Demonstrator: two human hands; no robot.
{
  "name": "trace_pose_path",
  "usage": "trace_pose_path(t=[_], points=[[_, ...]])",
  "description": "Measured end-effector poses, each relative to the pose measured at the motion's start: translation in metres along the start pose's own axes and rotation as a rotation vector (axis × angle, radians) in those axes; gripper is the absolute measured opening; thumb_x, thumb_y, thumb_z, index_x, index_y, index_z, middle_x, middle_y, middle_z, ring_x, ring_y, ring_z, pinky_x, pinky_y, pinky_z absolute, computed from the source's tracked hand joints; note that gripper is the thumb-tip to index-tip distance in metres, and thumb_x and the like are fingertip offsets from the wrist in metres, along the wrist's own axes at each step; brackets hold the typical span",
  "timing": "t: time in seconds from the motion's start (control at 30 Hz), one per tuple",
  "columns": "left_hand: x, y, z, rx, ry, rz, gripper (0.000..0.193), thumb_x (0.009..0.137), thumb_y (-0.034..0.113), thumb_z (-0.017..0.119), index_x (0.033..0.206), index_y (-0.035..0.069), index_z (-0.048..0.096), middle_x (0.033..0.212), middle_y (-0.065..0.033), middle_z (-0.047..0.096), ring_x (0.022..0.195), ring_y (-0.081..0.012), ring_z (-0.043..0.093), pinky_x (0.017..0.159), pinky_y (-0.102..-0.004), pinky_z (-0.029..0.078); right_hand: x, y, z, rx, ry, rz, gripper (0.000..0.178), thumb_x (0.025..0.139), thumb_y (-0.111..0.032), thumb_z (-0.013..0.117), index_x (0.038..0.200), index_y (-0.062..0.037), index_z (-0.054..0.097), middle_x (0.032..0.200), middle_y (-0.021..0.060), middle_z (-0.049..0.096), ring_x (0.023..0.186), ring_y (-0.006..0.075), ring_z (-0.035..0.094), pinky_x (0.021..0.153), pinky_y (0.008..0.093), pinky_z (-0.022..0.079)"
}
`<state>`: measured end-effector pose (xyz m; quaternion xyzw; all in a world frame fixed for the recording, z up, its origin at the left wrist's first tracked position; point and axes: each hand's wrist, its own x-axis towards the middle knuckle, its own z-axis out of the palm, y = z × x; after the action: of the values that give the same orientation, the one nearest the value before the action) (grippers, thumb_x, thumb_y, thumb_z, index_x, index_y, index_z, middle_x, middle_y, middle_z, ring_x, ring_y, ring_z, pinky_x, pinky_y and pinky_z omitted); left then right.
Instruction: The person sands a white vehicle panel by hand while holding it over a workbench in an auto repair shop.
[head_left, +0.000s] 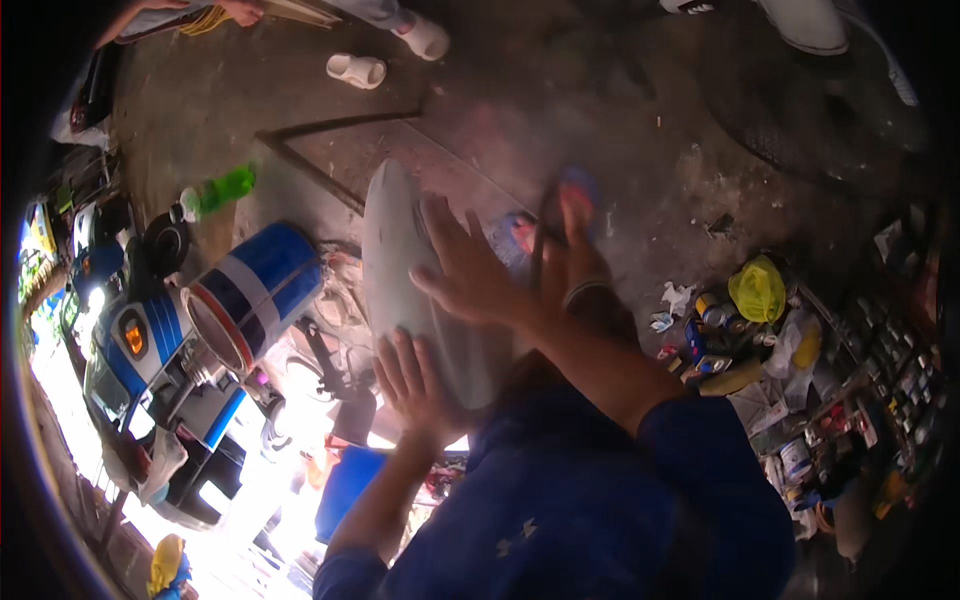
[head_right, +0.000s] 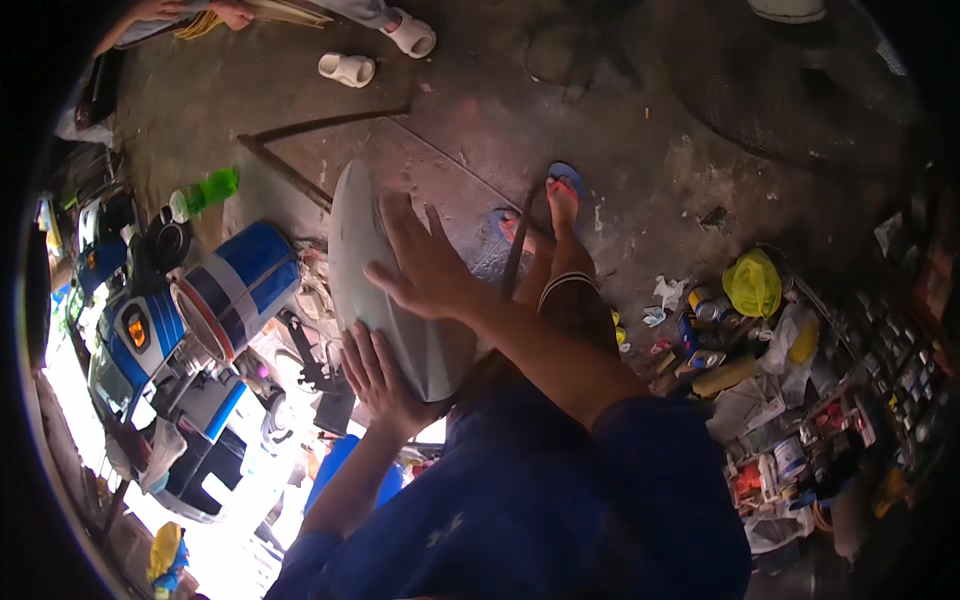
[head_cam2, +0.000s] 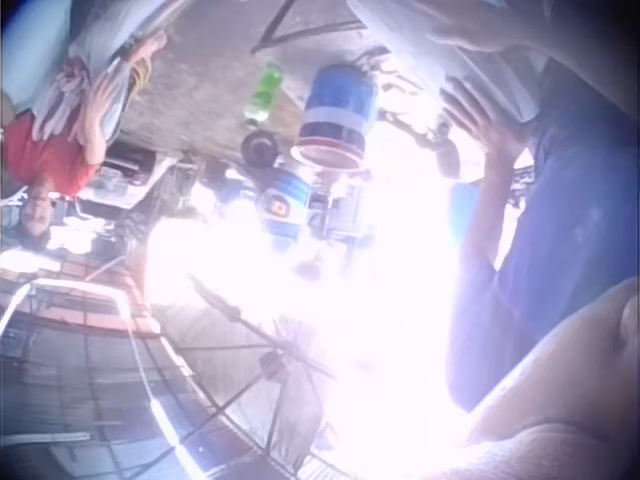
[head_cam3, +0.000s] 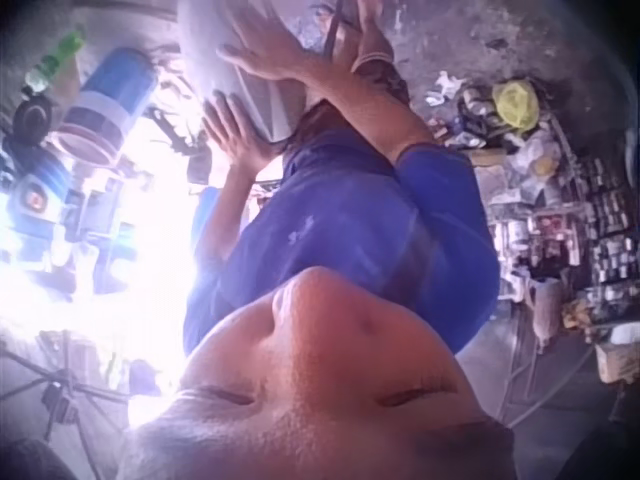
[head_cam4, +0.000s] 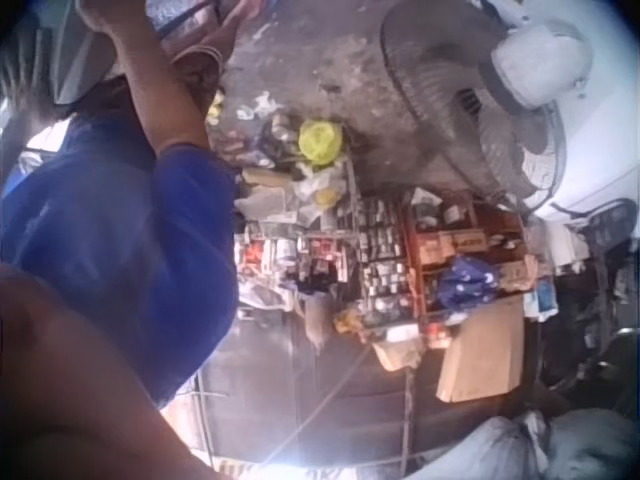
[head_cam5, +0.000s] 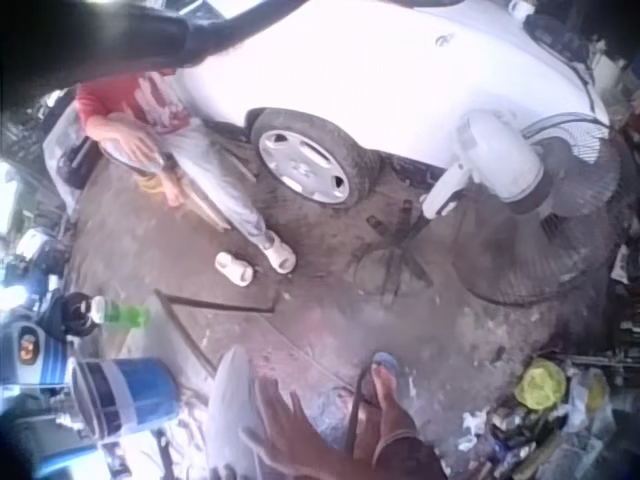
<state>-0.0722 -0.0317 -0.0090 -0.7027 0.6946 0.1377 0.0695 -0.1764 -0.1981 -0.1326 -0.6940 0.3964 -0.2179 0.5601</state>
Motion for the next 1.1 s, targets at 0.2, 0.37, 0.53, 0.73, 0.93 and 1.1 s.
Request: trace_pose_path(t=[0.2, 0.37, 0.53, 0.73, 0.93, 1.1], points=[[-0.006, -0.006, 0.007, 0.043, 0.026, 0.045, 0.141, 0.069, 0.078, 0.078, 0.165, -0.005, 0.016, 0.170, -0.0351, 0.017, 0.156, -0.0558, 0.017, 0.125, -0.0660, 0.016, -0.133, -0.047, -0.011, -0.136, -0.116, -0.062, 0.104, 0.094, -0.063, 0.062, 0.158, 0.0130, 0.028, 0.164, 0.0367, 0.029, 0.158, 0.0496, 0.021, 0.126, 0.0635, 0.018], [-0.002, 0.007, 0.003, -0.023, 0.038, 0.002, 0.141, 0.068, 0.079, 0.078, 0.165, -0.003, 0.018, 0.169, -0.0339, 0.019, 0.155, -0.0579, 0.016, 0.123, -0.0689, 0.017, -0.072, -0.043, -0.021, 0.009, -0.007, 0.169, 0.102, 0.092, -0.052, 0.069, 0.158, 0.0124, 0.026, 0.161, 0.0345, 0.033, 0.154, 0.0519, 0.026, 0.125, 0.0630, 0.022], [0.009, 0.003, -0.030, -0.024, -0.269, -0.024, 0.126, 0.076, 0.074, 0.074, 0.168, 0.006, 0.020, 0.170, -0.0346, 0.016, 0.155, -0.0613, 0.010, 0.118, -0.0752, 0.018, -0.145, -0.041, -0.006, 0.176, 0.163, -0.056, 0.074, 0.086, -0.024, 0.083, 0.145, 0.0019, 0.046, 0.150, 0.0291, 0.046, 0.143, 0.0508, 0.041, 0.118, 0.0581, 0.034], [0.128, -0.044, -0.076, 0.248, -0.531, 0.541, 0.081, 0.095, 0.069, 0.055, 0.158, 0.019, 0.048, 0.170, -0.0064, 0.036, 0.161, -0.0338, 0.021, 0.128, -0.0686, 0.009, -0.129, -0.031, 0.012, 0.229, 0.364, 0.071, 0.048, 0.089, -0.026, 0.081, 0.122, -0.0038, 0.054, 0.133, 0.0262, 0.052, 0.130, 0.0467, 0.049, 0.109, 0.0531, 0.040], [0.269, -0.083, -0.041, 0.390, -0.605, 0.627, 0.065, 0.105, 0.050, 0.053, 0.155, 0.010, 0.050, 0.162, -0.0106, 0.049, 0.155, -0.0310, 0.036, 0.129, -0.0507, 0.027, -0.124, -0.028, 0.026, 0.262, 0.288, 0.064, 0.051, 0.089, -0.028, 0.082, 0.124, -0.0039, 0.054, 0.134, 0.0265, 0.054, 0.127, 0.0453, 0.053, 0.108, 0.0520, 0.041], [0.230, -0.100, -0.020, 0.301, -0.461, 0.715, 0.067, 0.101, 0.043, 0.060, 0.153, 0.002, 0.051, 0.160, -0.0190, 0.049, 0.153, -0.0348, 0.039, 0.129, -0.0492, 0.029, -0.124, -0.020, 0.027, 0.353, 0.320, 0.062, 0.052, 0.089, -0.026, 0.082, 0.125, -0.0026, 0.053, 0.135, 0.0250, 0.055, 0.127, 0.0431, 0.055, 0.108, 0.0494, 0.043]])
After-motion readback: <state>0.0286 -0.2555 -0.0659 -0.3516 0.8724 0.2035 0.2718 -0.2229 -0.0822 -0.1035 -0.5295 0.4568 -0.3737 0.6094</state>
